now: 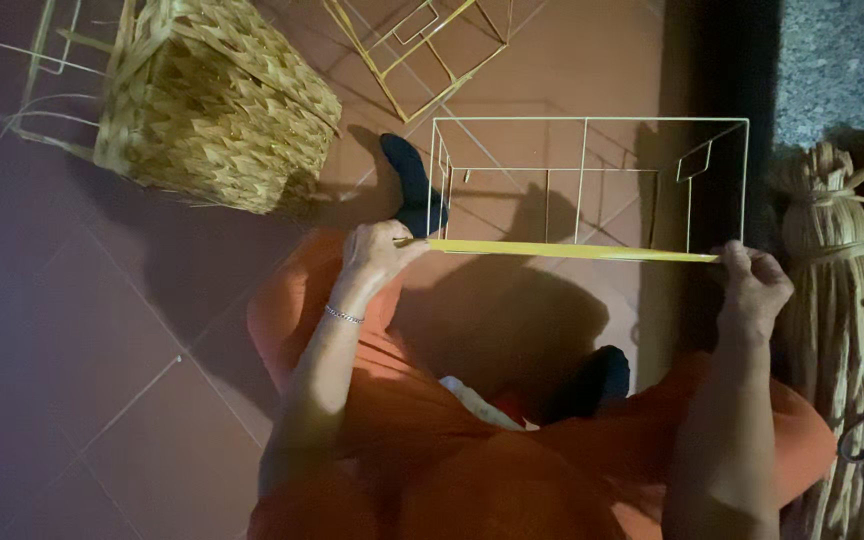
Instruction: The person sits on the floor assembling house-shaped bamboo and wire frames. They hold each frame on their lap, tear strips of yellow tape by hand, and press the tape along the frame edges to secure the joints, rotating the frame to reach different sides.
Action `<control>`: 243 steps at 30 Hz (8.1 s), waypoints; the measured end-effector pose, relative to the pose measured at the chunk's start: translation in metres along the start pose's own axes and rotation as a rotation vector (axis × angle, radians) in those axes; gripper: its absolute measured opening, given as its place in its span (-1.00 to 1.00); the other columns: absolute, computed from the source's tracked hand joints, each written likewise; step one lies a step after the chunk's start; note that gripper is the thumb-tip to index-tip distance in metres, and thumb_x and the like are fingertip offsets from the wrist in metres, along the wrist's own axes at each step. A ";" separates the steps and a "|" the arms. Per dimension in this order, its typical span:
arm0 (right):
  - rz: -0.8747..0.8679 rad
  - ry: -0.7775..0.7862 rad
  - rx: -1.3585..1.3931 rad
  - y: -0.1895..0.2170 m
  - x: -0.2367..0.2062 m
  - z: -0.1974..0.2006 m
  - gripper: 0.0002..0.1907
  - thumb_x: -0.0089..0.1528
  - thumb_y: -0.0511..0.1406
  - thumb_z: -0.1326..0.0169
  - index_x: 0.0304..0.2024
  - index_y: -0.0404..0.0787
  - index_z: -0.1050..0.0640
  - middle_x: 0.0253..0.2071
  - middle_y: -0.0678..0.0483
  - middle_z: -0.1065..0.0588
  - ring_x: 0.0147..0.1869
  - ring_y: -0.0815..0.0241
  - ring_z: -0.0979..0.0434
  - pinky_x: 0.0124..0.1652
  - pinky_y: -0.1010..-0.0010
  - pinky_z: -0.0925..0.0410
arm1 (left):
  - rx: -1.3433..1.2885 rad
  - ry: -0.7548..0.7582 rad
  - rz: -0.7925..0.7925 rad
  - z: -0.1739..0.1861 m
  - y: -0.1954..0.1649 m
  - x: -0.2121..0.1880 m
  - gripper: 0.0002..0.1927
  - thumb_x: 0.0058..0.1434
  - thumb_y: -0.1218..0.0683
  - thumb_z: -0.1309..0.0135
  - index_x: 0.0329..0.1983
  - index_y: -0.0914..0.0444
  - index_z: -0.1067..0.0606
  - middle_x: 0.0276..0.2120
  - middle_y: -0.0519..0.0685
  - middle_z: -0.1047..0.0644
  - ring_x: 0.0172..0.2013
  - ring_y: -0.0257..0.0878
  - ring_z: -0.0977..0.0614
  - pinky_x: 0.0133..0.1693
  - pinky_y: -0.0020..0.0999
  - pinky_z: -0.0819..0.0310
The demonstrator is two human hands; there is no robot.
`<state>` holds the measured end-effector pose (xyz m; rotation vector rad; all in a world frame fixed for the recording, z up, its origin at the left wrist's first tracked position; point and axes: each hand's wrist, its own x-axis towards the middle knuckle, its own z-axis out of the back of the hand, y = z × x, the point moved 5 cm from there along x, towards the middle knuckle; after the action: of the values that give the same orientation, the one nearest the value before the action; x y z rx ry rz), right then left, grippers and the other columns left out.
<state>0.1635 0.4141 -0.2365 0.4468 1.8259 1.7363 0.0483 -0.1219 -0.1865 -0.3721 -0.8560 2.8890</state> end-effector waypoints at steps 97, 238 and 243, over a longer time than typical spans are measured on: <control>-0.232 -0.112 0.568 0.026 0.064 -0.026 -0.85 0.40 -0.29 -0.05 -0.11 -0.27 -0.54 -0.28 -0.01 -0.63 -0.28 0.19 -0.61 -0.20 0.32 -0.48 | 0.283 -0.060 -0.608 -0.084 -0.128 -0.066 -0.90 0.22 0.02 -0.15 -0.35 0.10 -0.51 -0.42 0.04 -0.39 -0.48 0.04 -0.59 -0.52 -0.04 -0.46; -0.408 0.222 0.256 -0.029 -0.180 -0.219 -0.77 0.36 -0.23 -0.17 -0.23 -0.29 -0.53 -0.33 -0.05 -0.55 -0.37 0.11 -0.62 -0.28 0.23 -0.56 | -0.570 -0.164 -0.160 -0.082 -0.036 -0.103 -0.85 0.29 0.08 -0.18 -0.16 0.24 -0.54 -0.39 0.07 -0.62 -0.37 -0.17 -0.67 -0.31 -0.30 -0.54; -0.447 0.265 0.348 -0.038 -0.175 -0.219 -0.79 0.34 -0.28 -0.14 -0.32 -0.30 -0.55 -0.37 -0.11 -0.58 -0.34 0.01 -0.66 -0.24 0.12 -0.59 | -0.541 -0.097 -0.065 -0.098 -0.028 -0.099 -0.88 0.26 0.12 -0.17 -0.18 0.23 -0.57 -0.41 0.08 -0.64 -0.39 -0.09 -0.69 -0.33 -0.26 -0.54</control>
<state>0.1719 0.1312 -0.2451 -0.0715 2.2204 1.2224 0.1706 -0.0642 -0.2309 -0.2381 -1.6321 2.5905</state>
